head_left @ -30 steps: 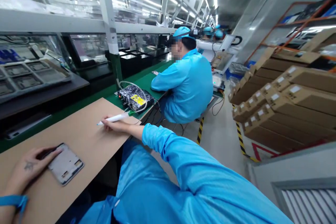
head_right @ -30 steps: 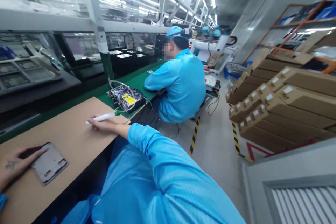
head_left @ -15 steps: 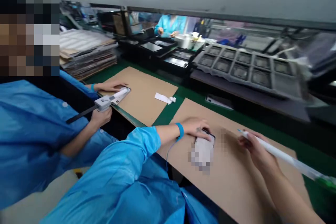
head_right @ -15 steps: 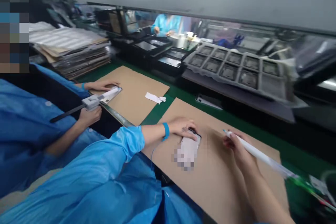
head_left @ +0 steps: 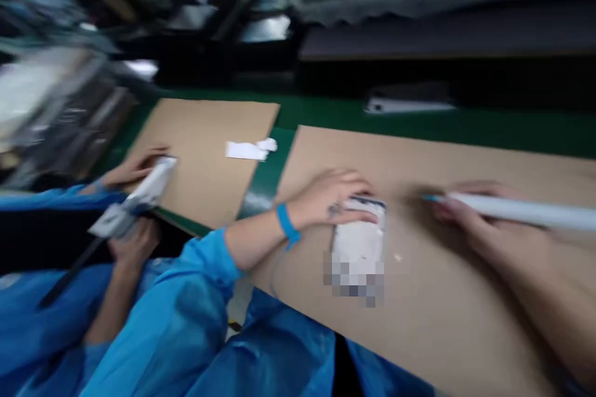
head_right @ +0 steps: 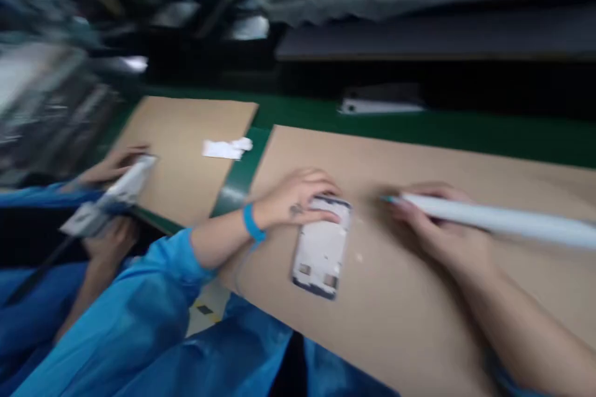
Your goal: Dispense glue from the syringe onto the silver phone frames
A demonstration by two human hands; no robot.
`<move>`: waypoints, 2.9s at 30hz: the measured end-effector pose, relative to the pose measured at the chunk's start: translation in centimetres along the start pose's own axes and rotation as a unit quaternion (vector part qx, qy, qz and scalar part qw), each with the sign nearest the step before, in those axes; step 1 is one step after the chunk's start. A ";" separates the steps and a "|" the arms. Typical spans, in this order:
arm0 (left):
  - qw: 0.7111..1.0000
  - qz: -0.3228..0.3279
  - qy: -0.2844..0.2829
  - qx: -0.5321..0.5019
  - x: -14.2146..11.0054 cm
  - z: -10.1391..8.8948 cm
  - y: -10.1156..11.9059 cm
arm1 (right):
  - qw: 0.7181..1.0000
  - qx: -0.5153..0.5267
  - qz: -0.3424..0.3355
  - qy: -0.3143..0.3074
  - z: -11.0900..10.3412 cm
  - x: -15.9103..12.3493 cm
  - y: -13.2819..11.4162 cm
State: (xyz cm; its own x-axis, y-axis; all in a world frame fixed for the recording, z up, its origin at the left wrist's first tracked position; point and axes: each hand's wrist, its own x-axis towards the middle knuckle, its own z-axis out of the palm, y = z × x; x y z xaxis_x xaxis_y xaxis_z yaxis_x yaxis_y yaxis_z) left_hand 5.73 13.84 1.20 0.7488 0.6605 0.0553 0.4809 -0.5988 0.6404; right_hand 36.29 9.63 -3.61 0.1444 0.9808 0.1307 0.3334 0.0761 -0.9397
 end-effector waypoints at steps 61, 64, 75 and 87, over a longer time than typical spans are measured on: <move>0.998 0.034 0.046 0.036 1.8 -0.1 -2.8 | 0.999 -0.031 -0.014 -0.026 -0.6 2.7 -2.9; 0.997 0.035 0.019 0.062 1.3 -1.4 -2.7 | 0.989 -0.120 -0.074 0.048 -5.0 8.2 -2.0; 0.986 0.132 -0.090 -0.039 -0.6 -1.6 -2.9 | 0.854 -0.442 -0.171 -0.214 -4.7 21.9 -0.9; 0.974 0.140 -0.167 -0.057 -1.4 -2.4 -3.4 | 0.820 -0.511 -0.149 -0.213 -4.6 22.0 -3.5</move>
State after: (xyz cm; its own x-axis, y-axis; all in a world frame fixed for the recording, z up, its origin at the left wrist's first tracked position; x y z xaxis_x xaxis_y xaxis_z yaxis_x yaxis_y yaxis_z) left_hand 1.96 16.03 0.84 0.9591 0.2831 -0.0013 0.1980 -0.6677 0.7176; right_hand 42.55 30.14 4.03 -0.3506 0.9363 -0.0197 0.9323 0.3469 -0.1027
